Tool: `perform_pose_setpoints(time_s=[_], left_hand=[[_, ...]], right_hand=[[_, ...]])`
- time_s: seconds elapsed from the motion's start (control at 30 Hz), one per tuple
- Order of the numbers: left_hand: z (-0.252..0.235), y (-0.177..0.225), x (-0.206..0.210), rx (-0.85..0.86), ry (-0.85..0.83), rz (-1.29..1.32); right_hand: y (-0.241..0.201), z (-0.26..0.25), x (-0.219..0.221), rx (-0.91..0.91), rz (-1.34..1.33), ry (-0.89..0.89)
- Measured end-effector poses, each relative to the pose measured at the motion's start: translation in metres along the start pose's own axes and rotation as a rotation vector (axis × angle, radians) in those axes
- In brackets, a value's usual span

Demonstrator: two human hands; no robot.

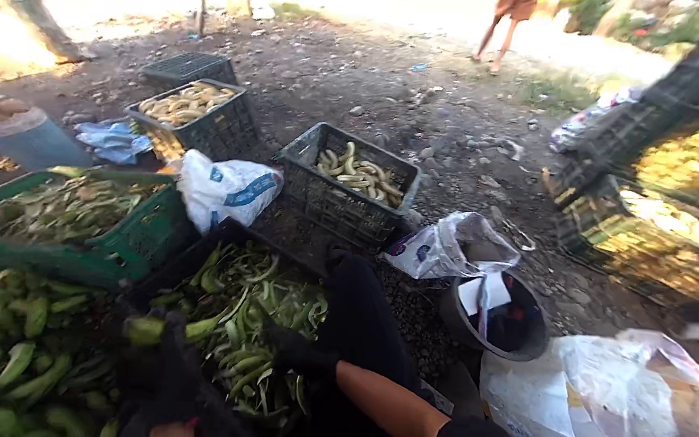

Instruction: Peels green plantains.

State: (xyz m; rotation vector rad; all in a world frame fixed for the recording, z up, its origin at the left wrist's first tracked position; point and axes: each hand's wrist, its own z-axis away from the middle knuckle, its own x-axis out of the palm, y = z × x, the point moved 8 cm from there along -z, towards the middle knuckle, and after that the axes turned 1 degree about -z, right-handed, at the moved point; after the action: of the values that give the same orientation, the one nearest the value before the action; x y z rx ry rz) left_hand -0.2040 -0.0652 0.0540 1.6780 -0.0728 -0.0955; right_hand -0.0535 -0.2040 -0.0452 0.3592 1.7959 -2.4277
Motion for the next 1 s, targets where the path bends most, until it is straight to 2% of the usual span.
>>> perform_pose_setpoints(time_s=[0.07,0.17,0.23,0.33,0.4,0.5,0.57,0.6,0.63,0.67,0.7,0.77,0.83,0.9,1.0], left_hand=[[0.005,0.016,0.003,0.024,0.026,-0.152],[0.002,0.019,0.006,0.01,0.024,-0.329],[0.005,0.017,0.01,-0.024,0.008,-0.268],[0.011,0.018,0.013,-0.034,0.027,-0.219],[0.014,0.019,0.013,-0.031,0.045,-0.215],[0.015,0.022,0.014,0.01,0.043,-0.199],[0.017,0.024,0.015,0.019,0.04,-0.184],[0.017,0.024,0.017,0.01,0.04,-0.178],[0.017,0.026,0.018,-0.006,0.042,-0.171],[0.017,0.027,0.02,-0.017,0.044,-0.147],[0.018,0.028,0.023,-0.02,0.048,-0.102],[0.022,0.024,0.026,-0.038,0.059,0.016],[0.013,0.022,0.022,-0.046,0.076,0.089],[0.004,0.026,0.016,-0.039,0.064,0.095],[0.004,0.027,0.007,-0.086,0.052,0.035]], right_hand=[[-0.023,0.013,-0.001,-0.019,0.081,-0.025],[-0.034,0.028,0.006,-0.013,-0.228,0.083],[-0.032,0.03,0.017,0.024,-0.389,0.075],[-0.053,0.024,0.019,0.014,-0.397,0.065],[-0.093,0.023,0.005,-0.13,-0.469,0.096],[-0.168,0.044,-0.03,-0.494,-0.514,0.21],[-0.195,0.06,-0.05,-0.631,-0.577,0.311],[-0.196,0.06,-0.053,-0.64,-0.603,0.348],[-0.185,0.053,-0.05,-0.597,-0.585,0.364],[-0.161,0.039,-0.038,-0.48,-0.501,0.35],[-0.124,0.023,-0.019,-0.3,-0.337,0.27],[-0.036,0.014,0.027,0.051,-0.056,0.001],[0.022,0.024,0.056,0.274,-0.203,-0.051],[0.026,0.025,0.049,0.336,-0.374,-0.012],[-0.017,0.011,0.009,0.145,-0.348,0.094]])
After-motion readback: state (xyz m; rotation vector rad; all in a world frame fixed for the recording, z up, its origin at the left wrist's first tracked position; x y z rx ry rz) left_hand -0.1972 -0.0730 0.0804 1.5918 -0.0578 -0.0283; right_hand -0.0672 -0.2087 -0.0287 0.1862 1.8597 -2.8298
